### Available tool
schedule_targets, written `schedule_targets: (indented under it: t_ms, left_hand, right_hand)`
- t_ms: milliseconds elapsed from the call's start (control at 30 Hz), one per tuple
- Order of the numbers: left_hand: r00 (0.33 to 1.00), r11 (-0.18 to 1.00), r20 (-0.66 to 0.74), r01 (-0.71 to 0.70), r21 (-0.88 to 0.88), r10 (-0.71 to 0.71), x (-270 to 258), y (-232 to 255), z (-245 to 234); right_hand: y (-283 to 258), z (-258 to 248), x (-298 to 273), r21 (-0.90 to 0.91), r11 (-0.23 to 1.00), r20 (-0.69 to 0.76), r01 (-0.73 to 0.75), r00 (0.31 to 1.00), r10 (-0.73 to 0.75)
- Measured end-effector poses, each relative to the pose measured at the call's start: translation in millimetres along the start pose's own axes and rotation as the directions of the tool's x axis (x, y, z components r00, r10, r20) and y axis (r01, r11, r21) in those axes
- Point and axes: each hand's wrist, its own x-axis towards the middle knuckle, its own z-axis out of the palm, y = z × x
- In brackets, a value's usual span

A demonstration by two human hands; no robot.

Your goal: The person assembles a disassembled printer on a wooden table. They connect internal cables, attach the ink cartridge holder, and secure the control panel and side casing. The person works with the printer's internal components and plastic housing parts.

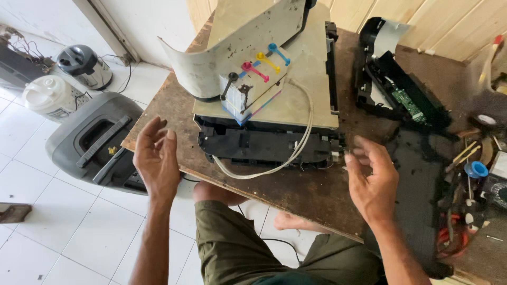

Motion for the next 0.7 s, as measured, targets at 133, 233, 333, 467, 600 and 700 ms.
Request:
schedule_targets:
  t_ms: [133, 233, 333, 467, 600, 700]
  left_hand:
    - [0.986, 0.988, 0.070, -0.153, 0.026, 0.151, 45.9, 62.4, 12.9]
    - [0.968, 0.980, 0.186, -0.186, 0.075, 0.170, 68.7, 101.4, 32.4]
    - [0.960, 0.967, 0.277, -0.103, 0.234, 0.036, 87.9, 108.4, 50.6]
    - [0.956, 0.982, 0.291, -0.032, 0.185, -0.024, 108.9, 92.2, 64.4]
    - [0.935, 0.992, 0.331, 0.114, 0.048, -0.123, 140.6, 75.0, 69.1]
    - [0.923, 0.983, 0.346, 0.183, -0.011, -0.168, 153.7, 70.4, 74.3]
  right_hand:
    - [-14.1, -6.4, 13.7, 0.008, 0.999, 0.005, -0.033, 0.999, 0.033]
    - [-18.8, -0.4, 17.5, 0.040, 0.995, 0.049, -0.095, 0.994, 0.093]
    - [-20.9, -3.0, 22.0, 0.044, 0.975, 0.146, -0.220, 0.967, 0.211]
    - [-5.2, -6.7, 18.6, 0.069, 0.985, 0.147, -0.160, 0.978, 0.148]
    - [5.3, -9.8, 18.9, 0.067, 0.980, 0.100, -0.188, 0.978, 0.181]
    - [14.2, -18.7, 27.0, 0.058, 0.984, 0.064, -0.168, 0.984, 0.164]
